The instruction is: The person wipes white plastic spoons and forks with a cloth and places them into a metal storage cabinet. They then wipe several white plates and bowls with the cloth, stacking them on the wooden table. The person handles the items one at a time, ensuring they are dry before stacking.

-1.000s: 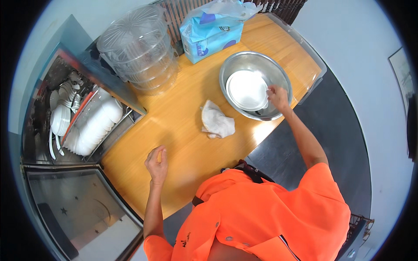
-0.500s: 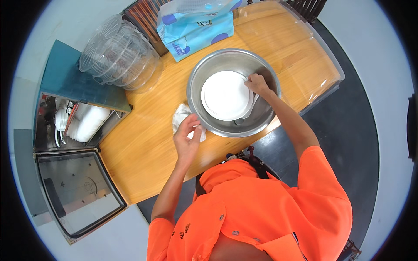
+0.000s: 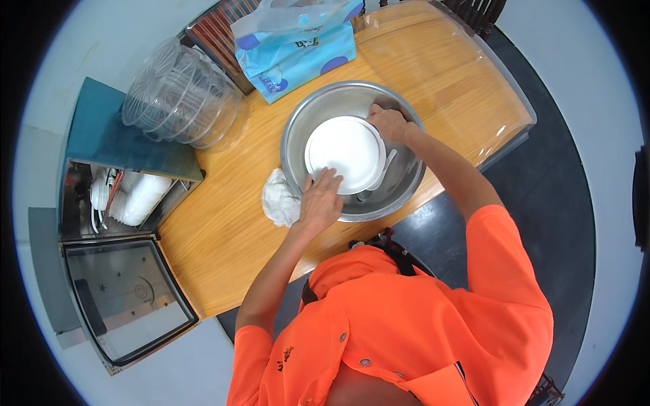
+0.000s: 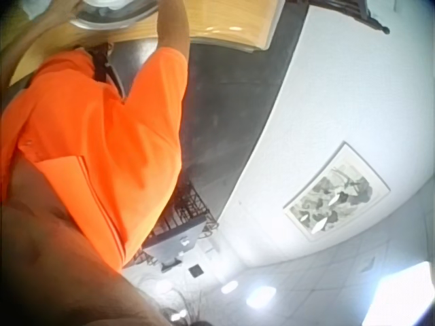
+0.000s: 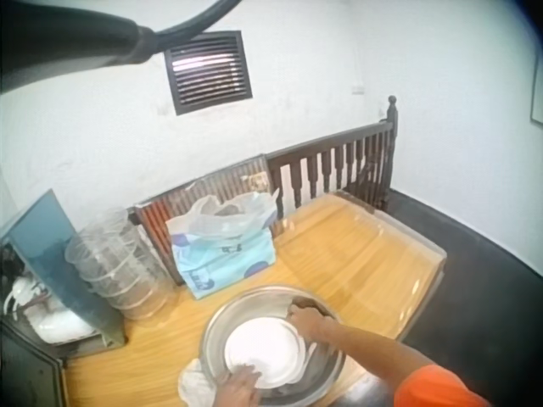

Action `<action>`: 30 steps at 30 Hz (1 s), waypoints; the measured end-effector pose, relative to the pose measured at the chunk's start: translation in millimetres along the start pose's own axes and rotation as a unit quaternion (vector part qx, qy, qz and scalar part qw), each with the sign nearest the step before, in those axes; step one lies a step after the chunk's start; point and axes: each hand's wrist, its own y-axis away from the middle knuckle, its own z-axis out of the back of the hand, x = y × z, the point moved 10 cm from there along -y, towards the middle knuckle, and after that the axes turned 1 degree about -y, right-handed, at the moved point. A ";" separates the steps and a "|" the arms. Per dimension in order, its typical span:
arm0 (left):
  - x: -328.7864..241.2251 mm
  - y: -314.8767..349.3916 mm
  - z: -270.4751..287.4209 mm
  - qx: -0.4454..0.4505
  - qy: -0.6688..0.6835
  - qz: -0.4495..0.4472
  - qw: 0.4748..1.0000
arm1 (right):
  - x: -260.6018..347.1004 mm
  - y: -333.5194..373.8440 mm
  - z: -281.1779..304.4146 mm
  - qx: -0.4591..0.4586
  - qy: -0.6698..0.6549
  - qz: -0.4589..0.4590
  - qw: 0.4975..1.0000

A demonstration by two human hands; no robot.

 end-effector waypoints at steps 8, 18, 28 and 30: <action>32.0 -15.8 -60.1 0.248 -0.024 0.123 0.961 | 0.0 10.2 -28.7 0.130 0.191 0.086 0.969; 26.4 -25.1 -53.8 0.225 -0.114 0.112 0.961 | 46.6 82.5 -21.5 0.202 0.148 0.219 0.943; 44.9 -41.0 -57.1 0.186 -0.188 0.062 0.962 | 59.9 91.3 -39.9 0.212 0.133 0.102 0.963; 48.0 -40.2 -60.8 0.191 -0.176 0.069 0.963 | 67.3 94.3 -39.0 0.236 0.105 0.095 0.961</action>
